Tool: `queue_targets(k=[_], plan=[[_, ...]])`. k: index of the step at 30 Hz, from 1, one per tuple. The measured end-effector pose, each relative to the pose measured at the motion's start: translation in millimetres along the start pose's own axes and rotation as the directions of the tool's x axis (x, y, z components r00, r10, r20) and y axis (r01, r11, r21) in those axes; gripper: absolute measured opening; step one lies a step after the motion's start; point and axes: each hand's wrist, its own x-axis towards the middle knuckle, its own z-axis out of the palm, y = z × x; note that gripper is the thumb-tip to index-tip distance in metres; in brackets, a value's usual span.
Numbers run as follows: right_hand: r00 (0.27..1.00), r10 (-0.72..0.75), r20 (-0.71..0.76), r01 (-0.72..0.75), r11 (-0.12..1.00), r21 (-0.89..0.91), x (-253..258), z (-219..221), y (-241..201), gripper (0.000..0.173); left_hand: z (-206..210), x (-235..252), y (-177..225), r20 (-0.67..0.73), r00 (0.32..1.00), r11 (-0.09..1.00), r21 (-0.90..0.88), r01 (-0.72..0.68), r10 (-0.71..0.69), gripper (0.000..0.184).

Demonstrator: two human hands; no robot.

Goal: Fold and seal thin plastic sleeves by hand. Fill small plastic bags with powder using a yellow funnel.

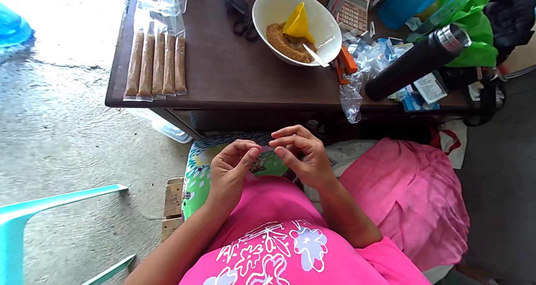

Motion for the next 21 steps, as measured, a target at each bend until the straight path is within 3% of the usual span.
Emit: queue_targets(k=[7,21], plan=[[0.996,0.074,0.057,-0.079,0.992,0.101,1.2,-4.1,-1.3,0.013,-0.1,-1.3,-1.6,0.035,0.999,1.0,-0.001,-0.019,0.019,0.006],[0.99,0.114,0.079,-0.124,0.984,0.128,-0.1,-4.3,-2.3,0.008,1.9,-2.2,-1.3,0.038,0.999,1.0,0.001,-0.005,0.005,0.005]])
